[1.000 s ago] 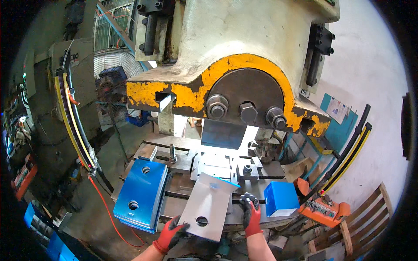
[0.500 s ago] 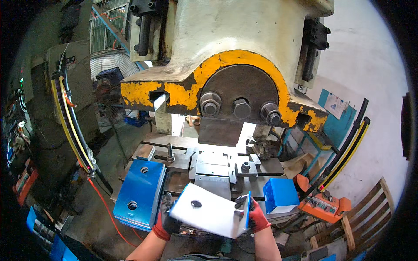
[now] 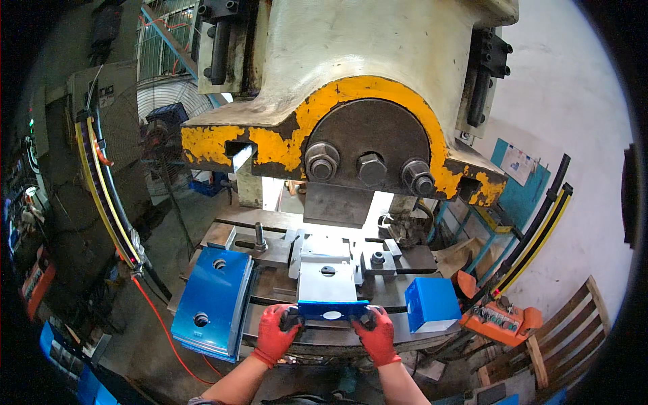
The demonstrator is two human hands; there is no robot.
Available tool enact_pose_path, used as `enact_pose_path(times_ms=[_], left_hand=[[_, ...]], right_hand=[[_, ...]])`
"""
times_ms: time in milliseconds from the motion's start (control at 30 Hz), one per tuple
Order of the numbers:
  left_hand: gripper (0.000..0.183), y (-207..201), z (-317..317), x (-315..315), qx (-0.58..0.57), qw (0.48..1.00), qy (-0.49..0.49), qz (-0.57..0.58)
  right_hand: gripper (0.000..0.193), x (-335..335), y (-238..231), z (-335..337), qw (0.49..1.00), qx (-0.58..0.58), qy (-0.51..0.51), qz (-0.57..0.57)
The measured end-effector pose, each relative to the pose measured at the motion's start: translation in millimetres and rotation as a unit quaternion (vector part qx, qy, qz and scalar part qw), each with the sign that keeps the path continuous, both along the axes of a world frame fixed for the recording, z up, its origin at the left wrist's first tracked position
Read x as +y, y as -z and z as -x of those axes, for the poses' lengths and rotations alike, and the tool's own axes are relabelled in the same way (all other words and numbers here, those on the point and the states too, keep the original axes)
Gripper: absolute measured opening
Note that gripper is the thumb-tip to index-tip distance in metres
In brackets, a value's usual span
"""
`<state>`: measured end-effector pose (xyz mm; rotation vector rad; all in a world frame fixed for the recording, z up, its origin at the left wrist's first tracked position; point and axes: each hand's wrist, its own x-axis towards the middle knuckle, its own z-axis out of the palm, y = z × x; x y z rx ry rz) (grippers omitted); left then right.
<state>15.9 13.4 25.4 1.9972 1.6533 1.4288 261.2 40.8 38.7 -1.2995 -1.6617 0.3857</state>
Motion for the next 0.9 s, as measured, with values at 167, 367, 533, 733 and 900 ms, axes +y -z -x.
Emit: enact_pose_path(times_ms=[167, 367, 533, 733, 900], left_hand=[[0.049, 1, 8, 12, -0.015, 0.999, -0.044, -0.010], [0.049, 4, 5, 27, -0.069, 0.997, -0.031, 0.003], [0.030, 23, 11, 48, -0.294, 0.946, 0.107, 0.079], [0.013, 2, 3, 62, -0.504, 0.799, 0.226, 0.237], [0.014, 11, 2, 87, -0.520, 0.782, 0.238, 0.248]], right_hand=[[0.037, 9, -12, 12, 0.996, -0.083, -0.001, 0.018], [0.047, 33, -11, 17, 0.990, -0.096, 0.101, 0.017], [0.070, 52, -15, 20, 0.972, -0.161, 0.162, 0.056], [0.079, 68, -7, 19, 0.963, -0.191, 0.186, 0.048], [0.044, 80, 27, 12, 0.986, 0.012, 0.062, 0.152]])
